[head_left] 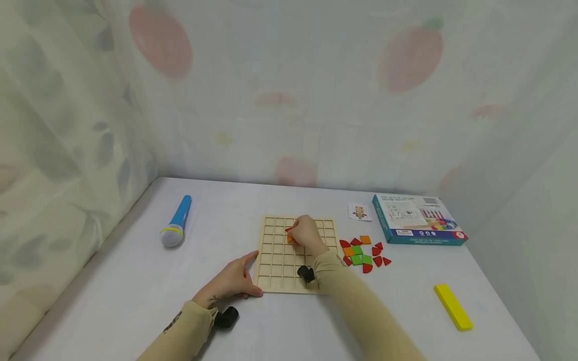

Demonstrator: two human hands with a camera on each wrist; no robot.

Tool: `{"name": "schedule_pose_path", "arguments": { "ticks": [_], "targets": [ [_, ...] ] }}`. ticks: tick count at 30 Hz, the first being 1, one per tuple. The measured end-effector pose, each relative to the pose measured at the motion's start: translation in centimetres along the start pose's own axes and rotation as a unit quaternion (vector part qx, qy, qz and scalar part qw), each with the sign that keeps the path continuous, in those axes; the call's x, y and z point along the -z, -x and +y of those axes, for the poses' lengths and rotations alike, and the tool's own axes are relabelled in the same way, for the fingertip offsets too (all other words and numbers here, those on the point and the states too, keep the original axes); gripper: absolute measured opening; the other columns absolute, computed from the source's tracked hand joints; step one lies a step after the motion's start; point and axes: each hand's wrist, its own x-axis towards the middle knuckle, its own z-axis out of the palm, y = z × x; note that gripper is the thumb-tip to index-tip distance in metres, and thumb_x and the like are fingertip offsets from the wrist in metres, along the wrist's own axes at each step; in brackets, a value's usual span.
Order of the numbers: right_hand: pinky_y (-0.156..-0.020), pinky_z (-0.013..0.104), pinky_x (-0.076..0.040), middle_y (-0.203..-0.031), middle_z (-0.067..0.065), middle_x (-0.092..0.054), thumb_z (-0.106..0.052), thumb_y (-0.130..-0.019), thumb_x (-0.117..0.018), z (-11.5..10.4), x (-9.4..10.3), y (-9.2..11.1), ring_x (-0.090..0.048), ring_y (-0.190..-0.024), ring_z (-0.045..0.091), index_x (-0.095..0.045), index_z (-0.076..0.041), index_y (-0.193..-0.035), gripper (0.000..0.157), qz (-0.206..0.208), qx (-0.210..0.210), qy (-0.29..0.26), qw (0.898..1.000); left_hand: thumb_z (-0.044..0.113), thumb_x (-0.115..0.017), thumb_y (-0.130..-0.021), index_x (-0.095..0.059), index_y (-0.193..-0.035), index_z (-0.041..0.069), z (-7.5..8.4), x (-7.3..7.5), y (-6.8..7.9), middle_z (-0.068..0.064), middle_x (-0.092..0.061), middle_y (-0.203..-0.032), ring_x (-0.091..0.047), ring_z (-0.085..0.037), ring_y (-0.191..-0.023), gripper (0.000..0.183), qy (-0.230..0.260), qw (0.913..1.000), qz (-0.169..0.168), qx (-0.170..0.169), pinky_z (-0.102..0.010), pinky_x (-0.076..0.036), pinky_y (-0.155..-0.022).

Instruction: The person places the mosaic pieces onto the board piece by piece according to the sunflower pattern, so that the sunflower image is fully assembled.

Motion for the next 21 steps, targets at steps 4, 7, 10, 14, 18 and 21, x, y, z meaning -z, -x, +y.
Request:
{"name": "schedule_pose_path", "arguments": {
  "ticks": [4, 7, 10, 14, 18, 21],
  "targets": [
    [-0.047, 0.025, -0.046, -0.064, 0.015, -0.064, -0.003, -0.084, -0.065, 0.0, -0.6, 0.0, -0.061, -0.051, 0.023, -0.058, 0.001, -0.073, 0.013, 0.014, 0.011, 0.029, 0.999, 0.015, -0.088, -0.058, -0.016, -0.148, 0.007, -0.1, 0.0, -0.1, -0.006, -0.059, -0.057, -0.050, -0.012, -0.042, 0.116, 0.002, 1.0000, 0.001, 0.001, -0.026, -0.041, -0.043],
    [-0.046, 0.023, -0.039, -0.051, 0.007, -0.056, -0.004, -0.083, -0.065, 0.1, -1.0, 0.0, -0.050, -0.042, 0.016, -0.051, -0.005, -0.061, 0.026, 0.032, 0.021, 0.054, 0.998, 0.016, -0.088, -0.058, -0.016, -0.149, 0.008, -0.2, 0.0, -0.2, -0.006, -0.059, -0.057, -0.050, -0.012, -0.042, 0.116, 0.002, 1.0000, 0.000, -0.002, -0.026, -0.041, -0.043],
    [-0.043, 0.023, -0.031, -0.044, -0.002, -0.037, -0.003, -0.083, -0.062, 0.2, -1.3, 0.0, -0.034, -0.039, 0.010, -0.040, -0.011, -0.053, 0.038, 0.042, 0.028, 0.083, 0.995, 0.016, -0.088, -0.058, -0.016, -0.149, 0.008, -0.2, 0.0, -0.2, -0.006, -0.059, -0.057, -0.050, -0.012, -0.042, 0.116, -0.001, 1.0000, 0.000, -0.003, -0.026, -0.041, -0.043],
    [-0.040, 0.025, -0.027, -0.048, -0.001, -0.039, -0.006, -0.085, -0.057, -0.1, -1.6, 0.1, -0.031, -0.040, 0.012, -0.045, -0.011, -0.055, 0.033, 0.043, 0.019, 0.147, 0.988, 0.016, -0.087, -0.058, -0.015, -0.149, 0.008, -0.1, 0.0, -0.1, -0.006, -0.060, -0.057, -0.050, -0.012, -0.042, 0.116, -0.003, 1.0000, -0.001, -0.004, -0.027, -0.041, -0.043],
    [-0.040, 0.026, -0.030, -0.058, 0.003, -0.053, -0.010, -0.086, -0.058, -0.5, -1.6, 0.2, -0.039, -0.044, 0.013, -0.057, -0.008, -0.066, 0.020, 0.045, 0.006, 0.204, 0.978, 0.017, -0.087, -0.059, -0.015, -0.149, 0.008, -0.1, 0.1, 0.0, -0.006, -0.060, -0.057, -0.051, -0.012, -0.042, 0.115, -0.003, 0.9999, -0.004, -0.011, -0.027, -0.042, -0.044],
    [-0.040, 0.027, -0.032, -0.060, 0.004, -0.056, -0.013, -0.086, -0.060, -0.6, -1.7, 0.2, -0.042, -0.046, 0.014, -0.060, -0.007, -0.069, 0.018, 0.050, -0.002, 0.228, 0.972, 0.018, -0.087, -0.060, -0.014, -0.149, 0.008, -0.1, 0.1, 0.0, -0.006, -0.060, -0.057, -0.051, -0.012, -0.042, 0.115, -0.002, 0.9999, -0.005, -0.012, -0.028, -0.042, -0.044]
  ]
}}
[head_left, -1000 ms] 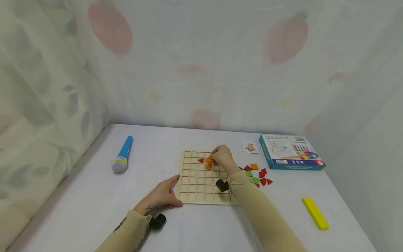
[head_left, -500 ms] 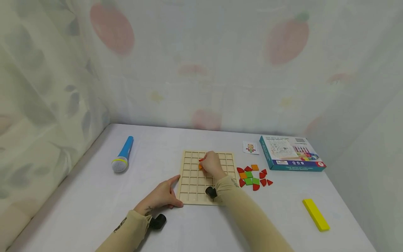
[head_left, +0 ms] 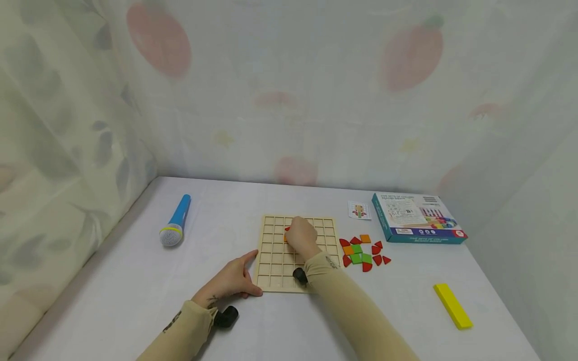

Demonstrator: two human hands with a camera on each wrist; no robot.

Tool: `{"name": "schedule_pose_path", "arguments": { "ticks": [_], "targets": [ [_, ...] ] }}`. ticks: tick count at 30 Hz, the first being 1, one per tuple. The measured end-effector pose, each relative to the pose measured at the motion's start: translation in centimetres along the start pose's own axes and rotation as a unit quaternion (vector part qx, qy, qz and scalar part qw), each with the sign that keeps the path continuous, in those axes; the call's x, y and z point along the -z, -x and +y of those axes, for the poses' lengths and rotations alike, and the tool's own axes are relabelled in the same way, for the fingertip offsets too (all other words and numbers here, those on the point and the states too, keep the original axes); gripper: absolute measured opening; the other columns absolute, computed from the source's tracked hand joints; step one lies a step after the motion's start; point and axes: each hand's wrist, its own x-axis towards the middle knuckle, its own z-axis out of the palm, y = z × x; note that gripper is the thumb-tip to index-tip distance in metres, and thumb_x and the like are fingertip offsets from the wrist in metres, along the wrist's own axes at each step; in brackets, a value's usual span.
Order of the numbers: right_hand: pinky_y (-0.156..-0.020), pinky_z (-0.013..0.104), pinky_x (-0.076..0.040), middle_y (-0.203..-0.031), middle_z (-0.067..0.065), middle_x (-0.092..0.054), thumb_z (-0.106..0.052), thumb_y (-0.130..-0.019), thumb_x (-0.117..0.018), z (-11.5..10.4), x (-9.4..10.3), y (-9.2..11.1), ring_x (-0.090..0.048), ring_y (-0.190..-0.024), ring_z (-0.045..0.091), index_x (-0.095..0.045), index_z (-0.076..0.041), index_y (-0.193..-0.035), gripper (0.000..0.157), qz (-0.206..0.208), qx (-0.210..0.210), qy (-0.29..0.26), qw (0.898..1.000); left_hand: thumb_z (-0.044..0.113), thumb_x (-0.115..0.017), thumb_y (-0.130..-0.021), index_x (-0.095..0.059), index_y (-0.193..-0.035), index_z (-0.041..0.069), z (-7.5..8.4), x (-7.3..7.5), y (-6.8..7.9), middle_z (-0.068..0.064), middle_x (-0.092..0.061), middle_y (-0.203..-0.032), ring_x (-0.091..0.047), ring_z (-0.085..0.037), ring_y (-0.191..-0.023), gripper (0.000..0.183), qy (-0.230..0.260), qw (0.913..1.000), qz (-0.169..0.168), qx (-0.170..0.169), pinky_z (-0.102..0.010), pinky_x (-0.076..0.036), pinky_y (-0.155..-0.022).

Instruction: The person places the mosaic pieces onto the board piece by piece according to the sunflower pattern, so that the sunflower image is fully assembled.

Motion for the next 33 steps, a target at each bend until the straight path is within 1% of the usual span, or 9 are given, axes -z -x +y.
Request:
{"name": "schedule_pose_path", "arguments": {
  "ticks": [7, 13, 15, 18, 22, 24, 26, 29, 33],
  "targets": [
    [-0.044, 0.030, -0.038, -0.066, 0.003, -0.057, -0.021, -0.086, -0.064, 0.0, -0.1, 0.0, -0.050, -0.052, 0.016, -0.065, -0.007, -0.081, 0.016, 0.001, 0.000, 0.025, 1.000, 0.016, -0.087, -0.059, -0.015, -0.149, 0.008, -0.1, -0.1, 0.0, -0.006, -0.060, -0.057, -0.050, -0.012, -0.042, 0.115, 0.004, 1.0000, 0.004, 0.008, -0.027, -0.042, -0.043],
    [-0.039, 0.025, -0.025, -0.049, -0.004, -0.034, -0.020, -0.085, -0.063, 1.3, 2.6, 0.1, -0.031, -0.043, 0.011, -0.044, -0.013, -0.053, 0.038, 0.010, -0.013, -0.001, 1.000, 0.015, -0.087, -0.059, -0.015, -0.149, 0.009, 0.0, -0.2, 0.1, -0.006, -0.060, -0.056, -0.049, -0.012, -0.041, 0.115, 0.007, 0.9999, 0.005, 0.011, -0.026, -0.042, -0.043],
    [-0.040, 0.025, -0.025, -0.048, -0.003, -0.033, -0.018, -0.085, -0.061, 2.6, 4.2, -0.1, -0.030, -0.043, 0.011, -0.040, -0.014, -0.049, 0.041, 0.023, -0.025, -0.005, 0.999, 0.015, -0.087, -0.059, -0.015, -0.149, 0.009, 0.1, -0.2, 0.1, -0.006, -0.059, -0.056, -0.049, -0.012, -0.041, 0.115, 0.007, 0.9999, 0.006, 0.011, -0.027, -0.042, -0.043],
    [-0.043, 0.028, -0.031, -0.054, -0.001, -0.041, -0.019, -0.085, -0.058, 5.5, 6.4, -0.5, -0.040, -0.050, 0.014, -0.047, -0.011, -0.054, 0.033, 0.040, -0.062, 0.020, 0.997, 0.016, -0.087, -0.059, -0.015, -0.149, 0.008, 0.2, -0.2, 0.1, -0.006, -0.059, -0.057, -0.049, -0.012, -0.042, 0.115, 0.004, 0.9999, 0.008, 0.009, -0.027, -0.042, -0.043],
    [-0.051, 0.033, -0.037, -0.072, 0.008, -0.054, -0.019, -0.087, -0.054, 9.7, 8.4, -0.9, -0.051, -0.063, 0.021, -0.063, -0.003, -0.083, 0.018, 0.036, -0.132, 0.064, 0.988, 0.016, -0.087, -0.060, -0.016, -0.149, 0.007, 0.2, -0.2, 0.1, -0.006, -0.059, -0.057, -0.050, -0.012, -0.042, 0.114, 0.003, 1.0000, 0.007, 0.006, -0.027, -0.042, -0.043],
    [-0.054, 0.034, -0.037, -0.079, 0.011, -0.056, -0.017, -0.086, -0.054, 11.6, 8.9, -0.9, -0.052, -0.067, 0.024, -0.063, -0.001, -0.093, 0.020, 0.024, -0.167, 0.076, 0.983, 0.016, -0.087, -0.060, -0.015, -0.149, 0.007, 0.1, -0.2, 0.0, -0.006, -0.059, -0.056, -0.050, -0.012, -0.042, 0.114, 0.005, 0.9999, 0.006, 0.007, -0.026, -0.042, -0.043],
    [-0.056, 0.033, -0.037, -0.079, 0.013, -0.056, -0.014, -0.085, -0.054, 13.1, 9.1, -0.8, -0.052, -0.068, 0.026, -0.063, 0.001, -0.093, 0.019, 0.008, -0.190, 0.081, 0.978, 0.016, -0.087, -0.060, -0.015, -0.149, 0.008, 0.1, -0.2, 0.0, -0.006, -0.059, -0.057, -0.050, -0.012, -0.042, 0.115, 0.007, 1.0000, 0.004, 0.006, -0.026, -0.042, -0.043],
    [-0.059, 0.034, -0.039, -0.079, 0.014, -0.056, -0.014, -0.083, -0.056, 14.5, 9.0, -0.6, -0.052, -0.070, 0.028, -0.062, 0.003, -0.088, 0.019, -0.014, -0.199, 0.091, 0.976, 0.016, -0.087, -0.059, -0.016, -0.149, 0.007, 0.1, -0.2, 0.1, -0.006, -0.059, -0.057, -0.050, -0.012, -0.041, 0.114, 0.006, 1.0000, 0.004, 0.004, -0.026, -0.042, -0.043],
    [-0.064, 0.037, -0.041, -0.084, 0.016, -0.058, -0.016, -0.086, -0.054, 15.4, 8.6, -0.5, -0.052, -0.074, 0.030, -0.061, 0.005, -0.094, 0.023, -0.023, -0.197, 0.093, 0.976, 0.017, -0.087, -0.059, -0.016, -0.149, 0.007, 0.1, -0.2, 0.0, -0.006, -0.059, -0.057, -0.050, -0.012, -0.042, 0.115, 0.004, 1.0000, 0.006, 0.005, -0.026, -0.042, -0.043]
  ]
}}
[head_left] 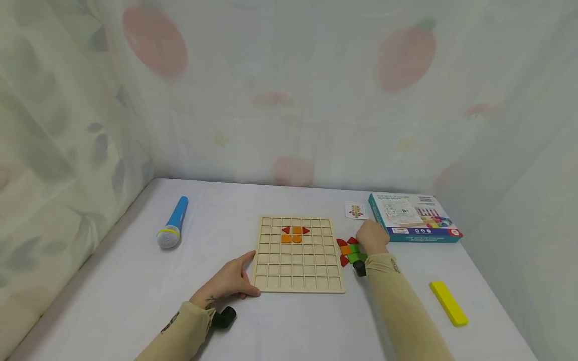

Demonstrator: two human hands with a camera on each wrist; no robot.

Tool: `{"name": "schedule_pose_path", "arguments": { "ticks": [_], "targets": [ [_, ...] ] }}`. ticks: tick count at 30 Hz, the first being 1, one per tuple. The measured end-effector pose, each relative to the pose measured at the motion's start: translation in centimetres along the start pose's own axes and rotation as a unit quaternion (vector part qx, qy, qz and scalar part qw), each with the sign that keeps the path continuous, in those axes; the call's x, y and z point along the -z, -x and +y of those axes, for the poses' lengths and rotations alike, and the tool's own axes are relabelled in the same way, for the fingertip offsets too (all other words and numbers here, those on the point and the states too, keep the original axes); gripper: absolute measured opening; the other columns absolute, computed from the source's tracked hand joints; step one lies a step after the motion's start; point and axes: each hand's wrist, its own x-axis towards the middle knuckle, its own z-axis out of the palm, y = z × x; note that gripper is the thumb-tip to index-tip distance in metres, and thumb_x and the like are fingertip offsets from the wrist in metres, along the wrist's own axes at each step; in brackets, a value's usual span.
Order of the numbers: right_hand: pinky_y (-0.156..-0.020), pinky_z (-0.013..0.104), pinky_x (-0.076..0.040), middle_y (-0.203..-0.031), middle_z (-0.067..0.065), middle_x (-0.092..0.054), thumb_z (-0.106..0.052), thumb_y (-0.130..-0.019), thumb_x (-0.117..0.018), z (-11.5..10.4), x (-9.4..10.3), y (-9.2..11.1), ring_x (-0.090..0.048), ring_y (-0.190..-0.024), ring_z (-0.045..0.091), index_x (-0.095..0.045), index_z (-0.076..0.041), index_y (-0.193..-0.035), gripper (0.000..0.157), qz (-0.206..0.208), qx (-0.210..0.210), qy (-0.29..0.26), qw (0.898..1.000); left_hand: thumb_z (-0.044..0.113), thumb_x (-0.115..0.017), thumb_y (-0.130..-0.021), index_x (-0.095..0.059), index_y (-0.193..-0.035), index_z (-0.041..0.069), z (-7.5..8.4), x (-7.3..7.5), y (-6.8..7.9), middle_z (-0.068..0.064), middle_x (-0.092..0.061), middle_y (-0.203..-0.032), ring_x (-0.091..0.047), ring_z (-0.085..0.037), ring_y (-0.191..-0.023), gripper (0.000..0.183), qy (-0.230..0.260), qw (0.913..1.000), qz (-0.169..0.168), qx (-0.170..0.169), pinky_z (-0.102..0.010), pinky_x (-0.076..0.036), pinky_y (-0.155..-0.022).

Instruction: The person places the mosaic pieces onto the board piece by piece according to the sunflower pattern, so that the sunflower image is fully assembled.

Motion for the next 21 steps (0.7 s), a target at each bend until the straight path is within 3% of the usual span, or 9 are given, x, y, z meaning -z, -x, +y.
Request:
{"name": "schedule_pose_path", "arguments": {
  "ticks": [7, 11, 14, 18, 21],
  "targets": [
    [-0.064, 0.037, -0.040, -0.085, 0.017, -0.057, -0.015, -0.085, -0.056, 0.0, -0.2, 0.0, -0.051, -0.074, 0.030, -0.060, 0.005, -0.097, 0.024, 0.011, -0.005, -0.034, 0.999, 0.018, -0.087, -0.060, -0.015, -0.149, 0.008, -0.1, 0.1, 0.0, -0.006, -0.059, -0.057, -0.050, -0.012, -0.041, 0.114, -0.002, 1.0000, -0.002, -0.007, -0.027, -0.042, -0.043],
    [-0.057, 0.032, -0.040, -0.089, 0.017, -0.060, -0.015, -0.083, -0.061, -0.7, 0.3, 0.5, -0.052, -0.072, 0.026, -0.061, 0.003, -0.097, 0.023, 0.045, 0.012, -0.099, 0.994, 0.019, -0.087, -0.060, -0.015, -0.149, 0.008, -0.3, 0.1, 0.0, -0.006, -0.060, -0.057, -0.051, -0.012, -0.042, 0.114, -0.007, 0.9999, -0.007, -0.012, -0.027, -0.042, -0.044],
    [-0.053, 0.028, -0.042, -0.090, 0.018, -0.065, -0.015, -0.083, -0.064, -2.2, 0.5, 1.3, -0.057, -0.067, 0.023, -0.062, 0.002, -0.099, 0.024, 0.057, 0.065, -0.187, 0.978, 0.020, -0.087, -0.060, -0.015, -0.149, 0.008, -0.3, 0.2, 0.0, -0.006, -0.061, -0.058, -0.052, -0.012, -0.042, 0.115, -0.007, 0.9999, -0.006, -0.013, -0.027, -0.042, -0.044],
    [-0.056, 0.029, -0.051, -0.081, 0.019, -0.066, -0.009, -0.085, -0.065, -4.9, -0.2, 2.5, -0.061, -0.060, 0.019, -0.062, 0.006, -0.101, 0.022, -0.006, 0.121, -0.316, 0.941, 0.019, -0.087, -0.060, -0.016, -0.149, 0.008, -0.1, 0.1, 0.0, -0.006, -0.060, -0.058, -0.052, -0.013, -0.043, 0.114, -0.007, 1.0000, -0.001, -0.007, -0.027, -0.041, -0.044],
    [-0.058, 0.031, -0.053, -0.077, 0.015, -0.065, -0.004, -0.084, -0.065, -6.7, -1.3, 3.1, -0.062, -0.057, 0.019, -0.062, 0.007, -0.096, 0.017, -0.046, 0.127, -0.352, 0.926, 0.018, -0.087, -0.060, -0.017, -0.149, 0.008, 0.0, 0.0, 0.0, -0.006, -0.059, -0.058, -0.051, -0.012, -0.042, 0.113, -0.004, 1.0000, 0.000, -0.002, -0.027, -0.041, -0.044]
  ]
}}
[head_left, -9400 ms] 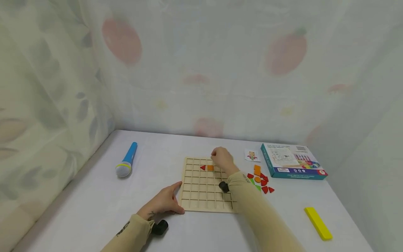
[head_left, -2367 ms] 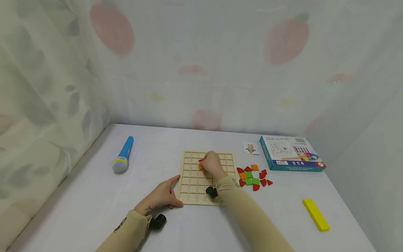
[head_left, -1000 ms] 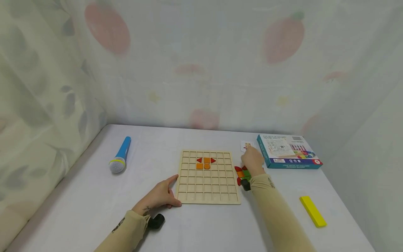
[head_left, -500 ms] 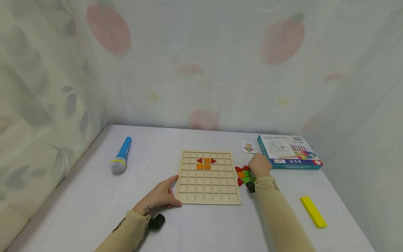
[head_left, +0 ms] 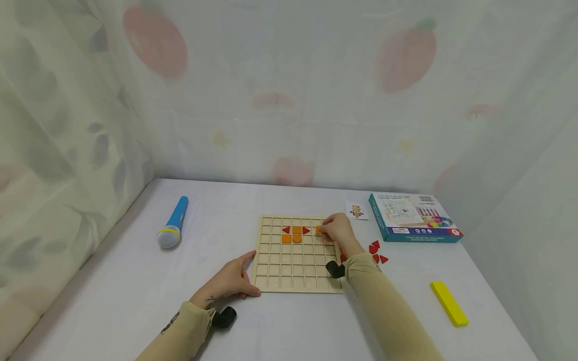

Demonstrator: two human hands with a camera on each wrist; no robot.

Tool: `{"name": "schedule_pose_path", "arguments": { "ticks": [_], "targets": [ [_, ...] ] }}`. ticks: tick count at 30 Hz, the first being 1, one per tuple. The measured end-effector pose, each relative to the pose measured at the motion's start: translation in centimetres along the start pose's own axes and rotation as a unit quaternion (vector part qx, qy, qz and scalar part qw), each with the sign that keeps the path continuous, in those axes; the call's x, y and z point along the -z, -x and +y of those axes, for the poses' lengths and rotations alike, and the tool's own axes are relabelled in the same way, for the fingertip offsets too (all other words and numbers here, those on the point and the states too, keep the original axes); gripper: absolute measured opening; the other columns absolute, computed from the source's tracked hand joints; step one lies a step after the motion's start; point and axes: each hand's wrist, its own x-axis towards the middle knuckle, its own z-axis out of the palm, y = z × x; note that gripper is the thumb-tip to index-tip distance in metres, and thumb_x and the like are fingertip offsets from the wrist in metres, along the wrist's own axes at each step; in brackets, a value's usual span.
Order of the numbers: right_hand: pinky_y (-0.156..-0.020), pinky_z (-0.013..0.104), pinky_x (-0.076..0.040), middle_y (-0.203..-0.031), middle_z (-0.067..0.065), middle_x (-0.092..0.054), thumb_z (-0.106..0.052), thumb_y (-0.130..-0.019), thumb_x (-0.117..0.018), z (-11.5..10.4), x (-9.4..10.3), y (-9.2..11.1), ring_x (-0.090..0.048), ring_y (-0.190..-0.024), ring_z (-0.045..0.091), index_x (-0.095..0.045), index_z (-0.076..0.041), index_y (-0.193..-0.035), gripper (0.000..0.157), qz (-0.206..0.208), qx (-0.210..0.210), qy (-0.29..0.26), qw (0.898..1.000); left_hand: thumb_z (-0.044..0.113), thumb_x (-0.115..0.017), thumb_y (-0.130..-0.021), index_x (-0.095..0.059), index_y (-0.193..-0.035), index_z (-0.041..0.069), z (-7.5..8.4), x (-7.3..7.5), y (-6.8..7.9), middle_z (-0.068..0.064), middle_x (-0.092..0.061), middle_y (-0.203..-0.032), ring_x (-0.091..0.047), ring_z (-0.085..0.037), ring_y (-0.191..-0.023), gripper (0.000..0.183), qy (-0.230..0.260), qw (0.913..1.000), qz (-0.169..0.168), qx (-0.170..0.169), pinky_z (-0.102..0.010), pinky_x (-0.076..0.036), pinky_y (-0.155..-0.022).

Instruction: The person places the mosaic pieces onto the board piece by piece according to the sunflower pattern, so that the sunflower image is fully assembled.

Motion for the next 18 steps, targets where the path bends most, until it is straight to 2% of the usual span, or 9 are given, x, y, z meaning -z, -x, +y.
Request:
{"name": "schedule_pose_path", "arguments": {
  "ticks": [3, 7, 12, 18],
  "targets": [
    [-0.055, 0.028, -0.052, -0.074, 0.014, -0.065, -0.005, -0.081, -0.069, -0.1, -1.7, 0.1, -0.063, -0.055, 0.019, -0.063, 0.004, -0.089, 0.013, -0.009, 0.010, 0.030, 0.999, 0.018, -0.087, -0.060, -0.017, -0.149, 0.009, 0.0, 0.0, 0.0, -0.006, -0.059, -0.057, -0.050, -0.012, -0.042, 0.114, 0.002, 1.0000, 0.000, 0.002, -0.026, -0.041, -0.044],
    [-0.051, 0.024, -0.046, -0.069, 0.011, -0.064, -0.008, -0.080, -0.071, -0.1, -3.1, 0.1, -0.060, -0.054, 0.017, -0.063, 0.001, -0.082, 0.013, -0.006, 0.030, 0.082, 0.996, 0.019, -0.087, -0.060, -0.016, -0.149, 0.008, -0.1, 0.0, -0.1, -0.006, -0.059, -0.057, -0.050, -0.012, -0.042, 0.114, -0.001, 1.0000, -0.001, -0.001, -0.027, -0.041, -0.043],
    [-0.049, 0.024, -0.041, -0.064, 0.008, -0.059, -0.010, -0.078, -0.073, -0.2, -3.8, 0.0, -0.053, -0.053, 0.016, -0.063, -0.001, -0.075, 0.013, 0.003, 0.027, 0.107, 0.994, 0.019, -0.087, -0.059, -0.016, -0.149, 0.009, -0.2, 0.0, -0.1, -0.006, -0.059, -0.057, -0.051, -0.013, -0.042, 0.114, -0.002, 1.0000, -0.002, -0.002, -0.027, -0.041, -0.044],
    [-0.052, 0.026, -0.038, -0.067, 0.005, -0.058, -0.014, -0.077, -0.073, -0.2, -4.3, -0.1, -0.050, -0.061, 0.018, -0.063, -0.004, -0.069, 0.016, 0.026, 0.028, 0.156, 0.987, 0.018, -0.087, -0.058, -0.017, -0.149, 0.008, -0.1, 0.0, -0.1, -0.006, -0.060, -0.057, -0.051, -0.012, -0.042, 0.115, -0.001, 1.0000, 0.000, -0.001, -0.026, -0.040, -0.043]
  ]
}}
